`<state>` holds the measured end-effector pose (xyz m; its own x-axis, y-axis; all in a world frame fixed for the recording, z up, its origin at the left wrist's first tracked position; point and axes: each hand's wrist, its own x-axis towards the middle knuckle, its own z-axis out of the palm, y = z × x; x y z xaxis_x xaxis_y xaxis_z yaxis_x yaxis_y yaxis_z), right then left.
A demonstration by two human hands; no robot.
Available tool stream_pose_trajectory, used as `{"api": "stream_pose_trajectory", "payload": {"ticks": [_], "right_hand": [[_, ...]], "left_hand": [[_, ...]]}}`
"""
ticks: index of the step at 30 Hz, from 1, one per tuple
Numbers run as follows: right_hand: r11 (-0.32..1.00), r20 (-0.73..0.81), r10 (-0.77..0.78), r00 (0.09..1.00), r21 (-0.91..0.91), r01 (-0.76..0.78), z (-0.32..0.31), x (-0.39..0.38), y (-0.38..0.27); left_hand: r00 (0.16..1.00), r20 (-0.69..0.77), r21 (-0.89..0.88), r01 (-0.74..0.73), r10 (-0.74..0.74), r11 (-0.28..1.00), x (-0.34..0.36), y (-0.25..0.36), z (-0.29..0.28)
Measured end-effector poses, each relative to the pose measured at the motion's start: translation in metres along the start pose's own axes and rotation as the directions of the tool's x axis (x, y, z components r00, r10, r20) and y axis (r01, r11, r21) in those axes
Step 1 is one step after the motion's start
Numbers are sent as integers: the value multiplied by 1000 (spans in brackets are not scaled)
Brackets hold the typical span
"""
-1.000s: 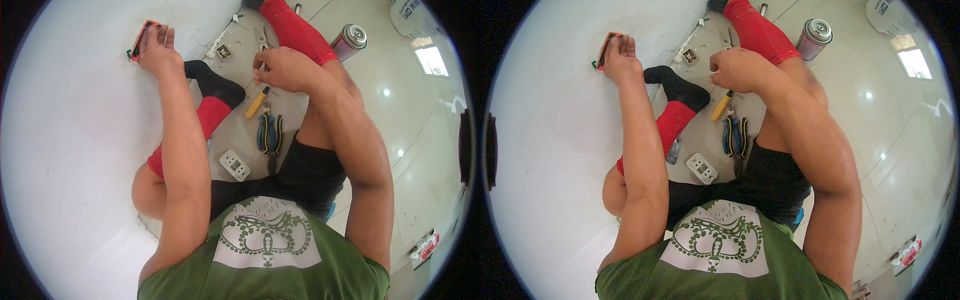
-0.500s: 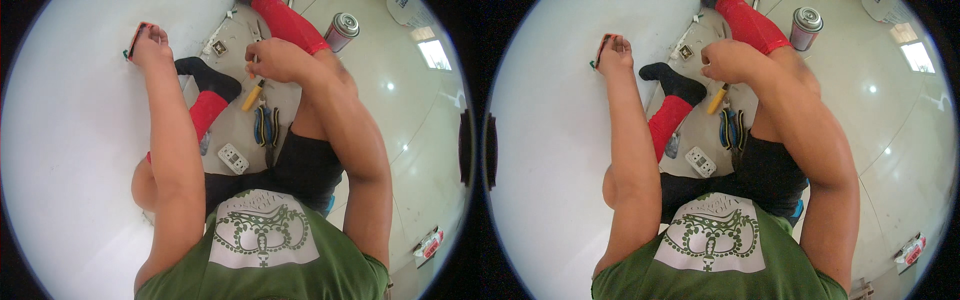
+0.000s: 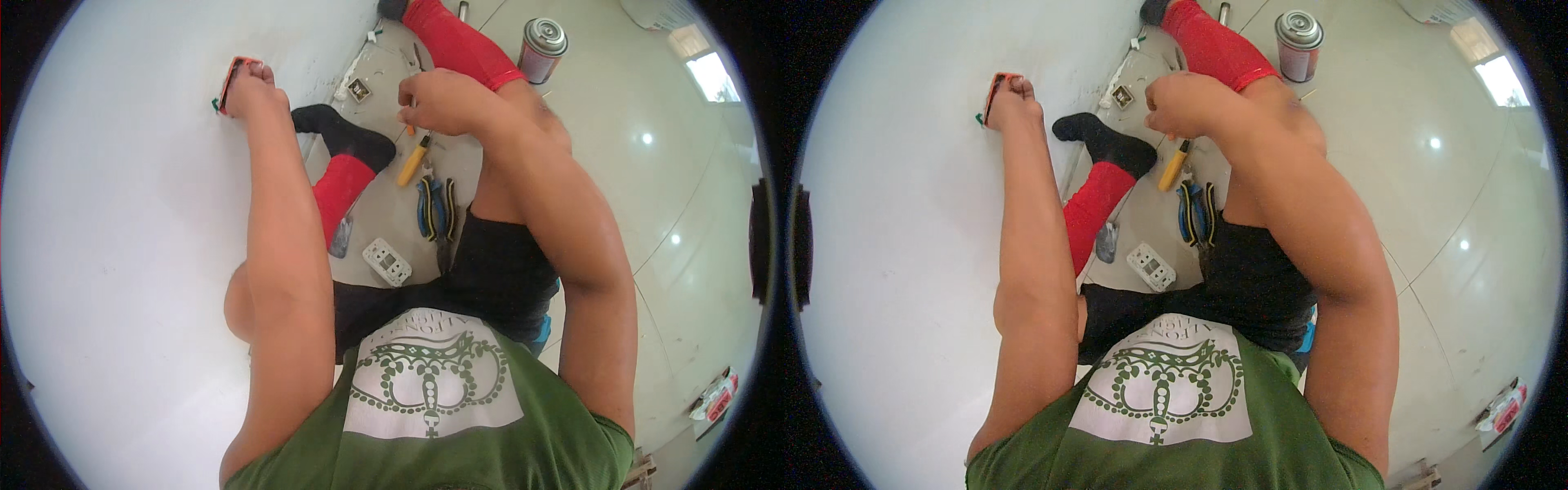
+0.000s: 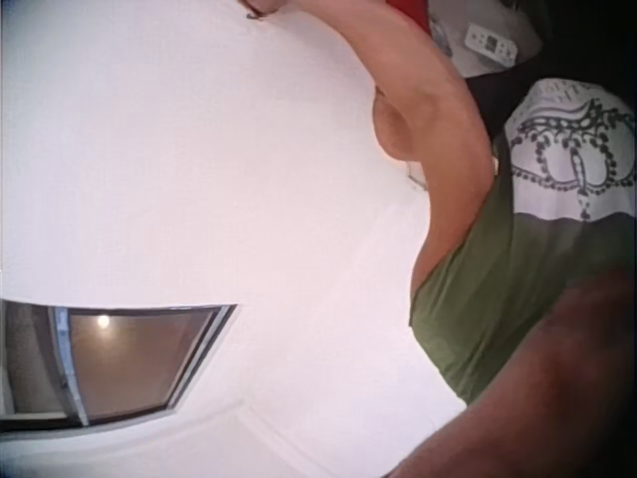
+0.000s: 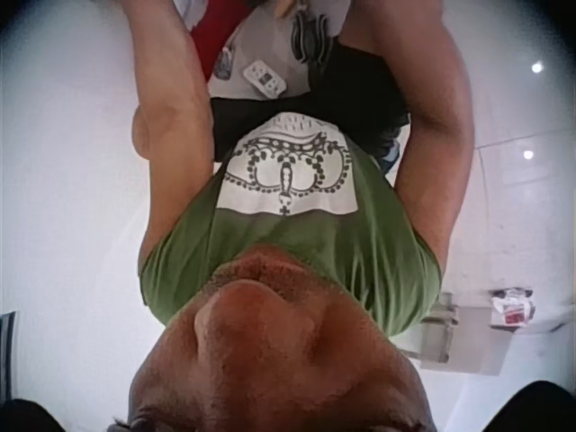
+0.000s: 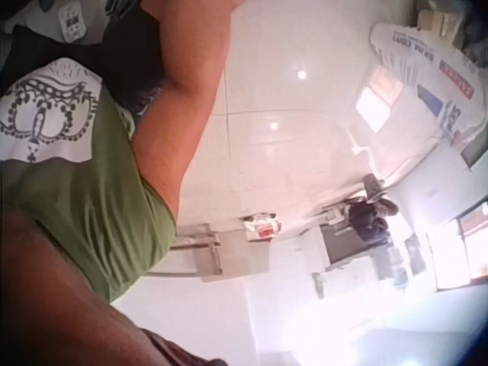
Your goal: The person is repairing or installing an electrical wall outlet by connecting and organizing wires inside a junction box.
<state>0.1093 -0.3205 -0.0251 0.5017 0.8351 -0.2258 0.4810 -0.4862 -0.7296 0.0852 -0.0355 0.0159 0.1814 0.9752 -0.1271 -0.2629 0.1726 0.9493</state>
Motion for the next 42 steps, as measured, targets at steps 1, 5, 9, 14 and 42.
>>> {"api": "stream_pose_trajectory", "payload": {"ticks": [1,5,9,14,42], "right_hand": [[999,4,8,1000,32,-9,0,1,1],[999,-21,-41,999,-9,40,3,3,3],[999,-23,-35,999,-36,34,1,1,4],[998,-38,-37,999,-46,35,2,1,2],[992,60,-30,998,-118,37,15,10,-1]], "left_hand": [[1000,16,-56,12,-11,998,8,-3,-3],[981,-40,-180,178,-188,968,32,13,1],[995,-25,-78,91,-93,993,14,6,4],[988,146,21,55,-57,998,15,7,-12],[957,242,-54,-153,162,987,2,-12,-29]]}}
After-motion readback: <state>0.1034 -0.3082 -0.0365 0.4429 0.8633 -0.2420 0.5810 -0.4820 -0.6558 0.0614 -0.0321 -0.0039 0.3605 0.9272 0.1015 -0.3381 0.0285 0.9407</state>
